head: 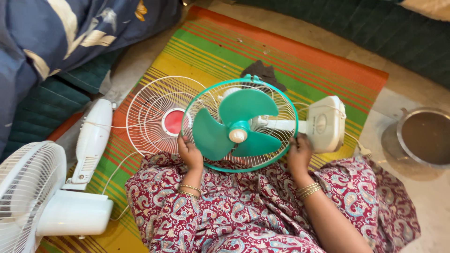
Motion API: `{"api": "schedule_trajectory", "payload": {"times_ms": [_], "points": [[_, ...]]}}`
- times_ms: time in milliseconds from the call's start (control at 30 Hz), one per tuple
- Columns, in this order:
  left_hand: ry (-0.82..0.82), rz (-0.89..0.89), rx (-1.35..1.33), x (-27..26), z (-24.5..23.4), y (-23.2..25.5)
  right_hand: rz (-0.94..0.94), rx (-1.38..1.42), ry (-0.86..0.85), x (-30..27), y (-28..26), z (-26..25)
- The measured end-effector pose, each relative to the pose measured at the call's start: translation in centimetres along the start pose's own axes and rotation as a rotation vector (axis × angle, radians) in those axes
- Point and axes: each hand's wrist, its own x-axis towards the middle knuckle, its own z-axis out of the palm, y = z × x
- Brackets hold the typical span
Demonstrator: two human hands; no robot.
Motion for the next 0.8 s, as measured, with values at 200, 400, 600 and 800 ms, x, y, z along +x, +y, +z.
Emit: {"api": "schedule_trajectory", "payload": {"times_ms": [200, 400, 600, 800], "points": [[0.072, -0.198, 0.004, -3.1, 0.5, -1.5, 0.345, 0.005, -0.179, -2.1, 0.0, 0.7], [0.007, -0.273, -0.135, -1.8, 0.7, 2.3, 0.381, 0.171, -0.079, -0.3, 0.7, 1.3], [-0.101, -0.242, -0.127, 1.1, 2.3, 3.3, 0.435, 0.194, -0.086, 1.6, 2.3, 2.0], [-0.250, -0.305, -0.209, -0.4, 1.6, 4.8, 0.430, 0.405, -0.059, 2.4, 2.7, 2.1]]}}
